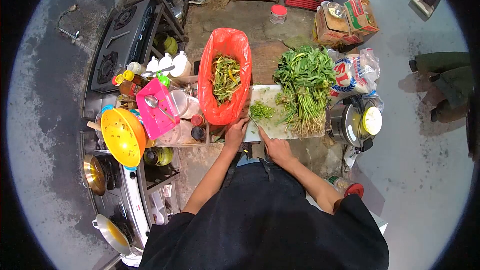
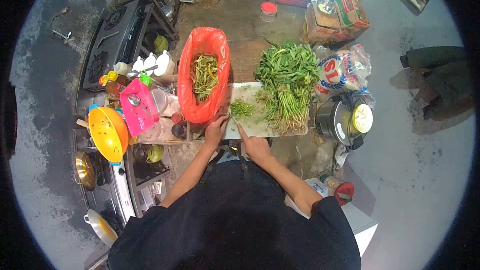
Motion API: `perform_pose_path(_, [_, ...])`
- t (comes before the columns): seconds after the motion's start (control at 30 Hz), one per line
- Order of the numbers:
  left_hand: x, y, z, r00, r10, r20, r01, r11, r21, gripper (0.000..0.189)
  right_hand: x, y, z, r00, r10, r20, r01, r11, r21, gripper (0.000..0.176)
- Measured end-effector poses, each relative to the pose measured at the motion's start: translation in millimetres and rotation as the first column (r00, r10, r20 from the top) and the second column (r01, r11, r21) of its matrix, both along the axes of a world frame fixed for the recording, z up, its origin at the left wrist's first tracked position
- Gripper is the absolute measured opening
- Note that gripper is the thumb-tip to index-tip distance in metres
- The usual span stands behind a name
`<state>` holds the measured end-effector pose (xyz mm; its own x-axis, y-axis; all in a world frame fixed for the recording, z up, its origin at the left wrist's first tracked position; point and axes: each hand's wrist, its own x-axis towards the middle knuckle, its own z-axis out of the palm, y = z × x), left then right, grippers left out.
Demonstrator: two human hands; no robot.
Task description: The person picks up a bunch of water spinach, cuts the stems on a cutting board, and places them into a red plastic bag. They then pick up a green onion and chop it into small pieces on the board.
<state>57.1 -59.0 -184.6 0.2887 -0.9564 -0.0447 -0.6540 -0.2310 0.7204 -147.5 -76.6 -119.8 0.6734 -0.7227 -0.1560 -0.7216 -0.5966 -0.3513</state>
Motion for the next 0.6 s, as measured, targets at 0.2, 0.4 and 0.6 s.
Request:
perform_pose_path(0.2, [2, 0, -4, 1.0, 0.003, -0.006, -0.002, 0.998, 0.068, 0.026, 11, -5, -19, 1.0, -0.027, -0.013, 0.027, 1.0, 0.003, 0.08])
perform_pose_path(0.4, [-2, -1, -1, 0.999, 0.035, -0.018, -0.035, 0.999, 0.03, 0.024, 12, -3, -29, 0.998, -0.064, 0.027, 0.063, 0.998, 0.019, 0.076])
perform_pose_path(0.6, [-2, -4, 5, 0.999, 0.035, -0.014, -0.034, 0.998, 0.062, 0.024, -4, 2, -32, 1.0, 0.005, -0.018, -0.007, 0.994, -0.105, 0.083])
